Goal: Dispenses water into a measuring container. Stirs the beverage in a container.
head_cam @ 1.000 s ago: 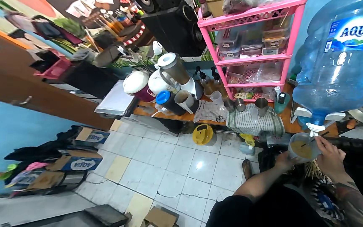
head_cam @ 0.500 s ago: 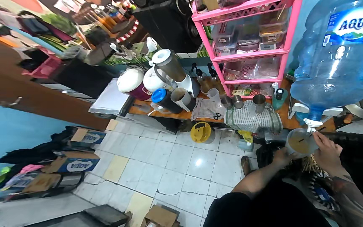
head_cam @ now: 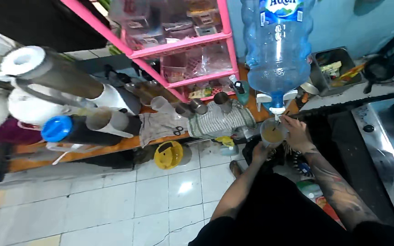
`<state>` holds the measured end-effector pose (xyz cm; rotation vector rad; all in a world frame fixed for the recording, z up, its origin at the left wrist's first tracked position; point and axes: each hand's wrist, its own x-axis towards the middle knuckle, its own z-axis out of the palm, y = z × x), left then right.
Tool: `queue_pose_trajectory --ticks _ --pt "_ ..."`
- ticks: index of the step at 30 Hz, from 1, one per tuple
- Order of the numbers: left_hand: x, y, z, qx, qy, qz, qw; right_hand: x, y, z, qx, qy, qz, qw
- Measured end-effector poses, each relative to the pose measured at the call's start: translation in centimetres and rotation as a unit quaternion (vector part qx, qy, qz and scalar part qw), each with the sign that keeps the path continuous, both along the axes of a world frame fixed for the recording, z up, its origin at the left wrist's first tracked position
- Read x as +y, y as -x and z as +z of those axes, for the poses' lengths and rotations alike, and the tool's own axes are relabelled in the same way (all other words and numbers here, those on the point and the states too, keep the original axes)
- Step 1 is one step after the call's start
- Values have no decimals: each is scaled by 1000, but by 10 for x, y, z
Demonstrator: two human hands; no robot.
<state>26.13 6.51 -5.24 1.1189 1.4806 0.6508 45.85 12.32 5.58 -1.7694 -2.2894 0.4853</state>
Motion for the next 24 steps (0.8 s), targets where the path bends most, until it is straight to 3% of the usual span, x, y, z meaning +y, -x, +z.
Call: queue_pose_trajectory --ticks 3,5,8,10,12,18,24 --pt "1 2 2 11 -2 -13 1000 11 -9 3 104 -38 -19 994" --pt "2 4 2 31 -12 -21 999 14 -18 4 195 -14 -99 976" --pt "4 4 2 40 -22 -24 999 27 -34 -14 333 69 -241 909" --pt "4 5 -1 44 -25 -25 998 34 -42 -27 393 133 -276 867" --pt "5 6 -1 54 -28 -30 998 41 -47 -41 412 170 -279 850" --pt "8 7 1 50 -45 -21 997 70 -38 -34 336 158 -202 906" --pt "7 13 -3 60 -39 -18 997 19 -36 -36 232 129 -135 955"
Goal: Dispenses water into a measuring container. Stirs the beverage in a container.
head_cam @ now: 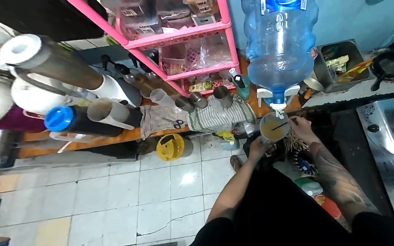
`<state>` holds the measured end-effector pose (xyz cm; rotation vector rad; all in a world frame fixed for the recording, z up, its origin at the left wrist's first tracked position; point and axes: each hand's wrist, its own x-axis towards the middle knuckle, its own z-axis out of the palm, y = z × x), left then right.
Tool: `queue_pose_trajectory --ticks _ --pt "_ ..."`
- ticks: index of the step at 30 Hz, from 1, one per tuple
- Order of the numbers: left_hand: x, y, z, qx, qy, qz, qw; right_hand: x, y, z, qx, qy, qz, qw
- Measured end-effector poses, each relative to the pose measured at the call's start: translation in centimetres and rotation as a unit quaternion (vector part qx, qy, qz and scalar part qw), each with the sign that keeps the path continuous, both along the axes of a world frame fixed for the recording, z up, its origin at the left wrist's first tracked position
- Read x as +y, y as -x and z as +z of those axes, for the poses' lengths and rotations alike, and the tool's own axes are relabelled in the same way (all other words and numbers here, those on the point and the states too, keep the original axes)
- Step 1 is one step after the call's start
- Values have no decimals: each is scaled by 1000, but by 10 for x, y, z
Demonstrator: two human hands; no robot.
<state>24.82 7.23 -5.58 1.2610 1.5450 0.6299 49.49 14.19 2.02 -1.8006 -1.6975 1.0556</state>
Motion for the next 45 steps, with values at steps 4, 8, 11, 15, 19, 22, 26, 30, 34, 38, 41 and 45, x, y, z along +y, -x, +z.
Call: queue_pose_trajectory --ticks 4,8,11,15,19,22,26,30,34,38,41,45 --pt "-12 12 -4 9 9 -7 1000 -20 19 4 -11 -14 107 994" --pt "-35 28 -5 -1 1 2 1000 -21 38 14 -134 -72 207 966" --pt "-56 47 -2 -2 -8 6 1000 -21 51 32 -187 -6 239 953" --pt "-91 77 5 -2 9 17 1000 -39 75 30 -86 69 287 952" --pt "-127 109 13 -3 19 43 999 -61 121 17 -43 7 330 943" --pt "-158 141 14 -17 14 77 997 -65 160 23 -154 -45 357 920" --pt "-200 195 11 -15 -10 123 992 -85 220 41 -183 22 423 887" --pt "-241 269 12 8 -8 139 990 -128 303 27 -35 6 464 885" --pt "-287 359 18 -1 -15 168 986 -153 398 23 -65 -139 488 859" --pt "-332 431 37 23 1 214 977 -169 484 58 -107 -79 553 822" --pt "-365 470 50 37 -14 293 955 -193 563 63 -4 -42 620 783" --pt "-404 506 57 27 -27 409 912 -216 668 58 45 -124 671 730"
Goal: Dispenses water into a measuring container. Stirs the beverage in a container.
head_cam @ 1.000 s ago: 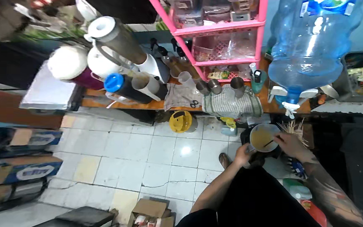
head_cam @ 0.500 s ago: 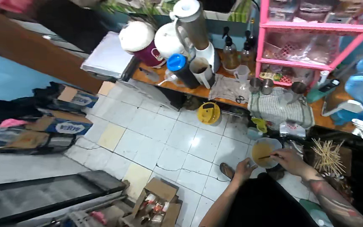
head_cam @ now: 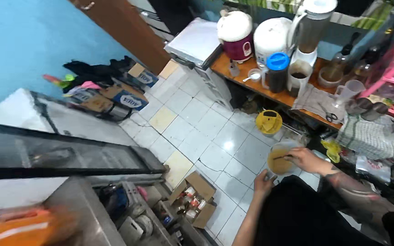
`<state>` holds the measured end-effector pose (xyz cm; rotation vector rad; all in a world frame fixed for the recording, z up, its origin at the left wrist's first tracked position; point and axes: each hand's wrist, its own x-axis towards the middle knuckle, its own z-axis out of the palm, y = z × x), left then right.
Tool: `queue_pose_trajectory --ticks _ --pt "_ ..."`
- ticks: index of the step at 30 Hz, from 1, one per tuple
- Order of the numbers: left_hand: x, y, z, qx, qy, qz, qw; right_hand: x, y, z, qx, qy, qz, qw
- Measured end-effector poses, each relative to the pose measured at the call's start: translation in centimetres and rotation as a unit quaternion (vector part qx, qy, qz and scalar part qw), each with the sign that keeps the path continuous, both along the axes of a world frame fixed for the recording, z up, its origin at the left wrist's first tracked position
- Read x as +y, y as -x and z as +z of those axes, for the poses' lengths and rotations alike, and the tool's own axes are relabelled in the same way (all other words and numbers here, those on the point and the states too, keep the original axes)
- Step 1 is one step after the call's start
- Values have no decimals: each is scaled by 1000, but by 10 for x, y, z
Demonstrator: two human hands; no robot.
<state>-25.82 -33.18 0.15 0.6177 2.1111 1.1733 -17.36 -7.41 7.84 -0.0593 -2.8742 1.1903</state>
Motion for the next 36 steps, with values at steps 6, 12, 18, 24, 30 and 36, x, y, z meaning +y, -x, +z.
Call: queue_pose_trajectory --ticks 6,12,18,24,30,36 --pt "-33 48 2 -6 17 142 990 -3 111 13 -58 -33 136 988" --pt "-43 117 1 -11 5 226 974 -27 231 -2 58 5 222 973" --pt "-26 198 -3 -9 0 286 958 5 339 14 -31 -48 273 960" --pt "-3 286 2 -8 -42 338 940 8 459 16 105 -45 300 947" --pt "2 375 11 7 -28 353 935 11 549 35 35 -27 364 930" --pt "-15 471 7 31 -37 349 936 -11 654 37 120 -122 312 935"
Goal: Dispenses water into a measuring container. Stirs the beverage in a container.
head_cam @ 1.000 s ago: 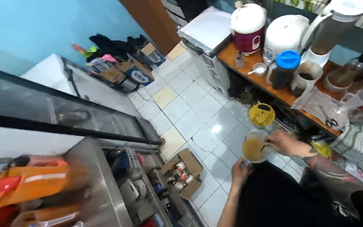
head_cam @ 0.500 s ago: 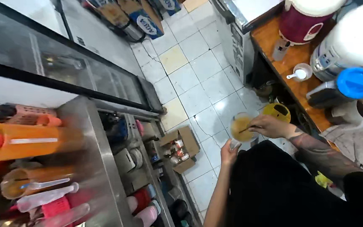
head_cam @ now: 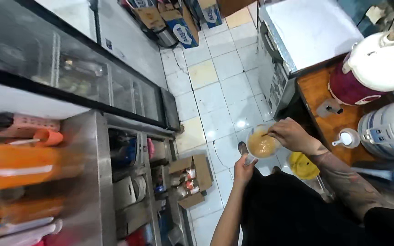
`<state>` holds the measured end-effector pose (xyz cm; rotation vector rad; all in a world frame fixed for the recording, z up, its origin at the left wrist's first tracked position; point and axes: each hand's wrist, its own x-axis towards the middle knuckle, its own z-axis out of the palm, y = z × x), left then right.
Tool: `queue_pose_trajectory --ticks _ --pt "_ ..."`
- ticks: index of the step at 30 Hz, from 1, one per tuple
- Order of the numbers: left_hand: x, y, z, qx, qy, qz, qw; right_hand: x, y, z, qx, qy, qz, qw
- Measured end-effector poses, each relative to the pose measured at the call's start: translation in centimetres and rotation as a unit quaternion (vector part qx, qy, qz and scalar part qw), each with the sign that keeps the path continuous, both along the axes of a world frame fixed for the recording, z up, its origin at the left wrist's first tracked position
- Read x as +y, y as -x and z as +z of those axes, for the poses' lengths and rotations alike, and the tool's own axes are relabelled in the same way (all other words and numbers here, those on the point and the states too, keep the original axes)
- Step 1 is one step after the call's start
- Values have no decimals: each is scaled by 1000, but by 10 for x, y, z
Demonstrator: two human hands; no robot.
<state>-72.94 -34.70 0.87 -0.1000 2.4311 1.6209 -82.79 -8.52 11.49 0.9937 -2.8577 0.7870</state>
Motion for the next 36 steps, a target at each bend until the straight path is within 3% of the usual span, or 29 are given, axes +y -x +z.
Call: queue_pose_trajectory --ticks 3,6,8,10,13,16,19,21,24,27,30,34,36 --pt "-15 57 5 6 -1 -22 1000 -2 37 6 -73 -27 -8 997" --pt "-30 112 17 6 17 -66 998 -31 71 2 -109 68 28 991" --pt "-40 146 22 20 4 -90 996 -45 102 6 -70 73 -12 995" --pt "-51 181 25 31 0 -110 993 -47 133 19 -48 13 -86 995" --pt "-57 224 32 20 19 -151 988 -41 153 32 -105 -31 -154 982" --pt "-55 262 38 12 26 -179 983 -52 163 27 -123 51 -121 984" --pt "-50 297 39 8 6 -198 980 -60 189 21 -50 96 -132 985" --pt "-42 320 41 1 -8 -208 978 -46 207 27 -16 44 -199 979" --pt "-26 353 47 -10 -5 -221 975 -17 221 42 -68 -13 -253 965" --pt "-7 383 48 -2 -5 -236 972 -9 232 41 -105 45 -205 972" --pt "16 414 48 5 -24 -250 968 0 264 37 -38 94 -196 975" --pt "55 456 59 1 -45 -265 963 56 302 62 -3 -20 -288 957" --pt "79 476 66 5 -49 -273 961 84 309 73 -22 -30 -296 954"
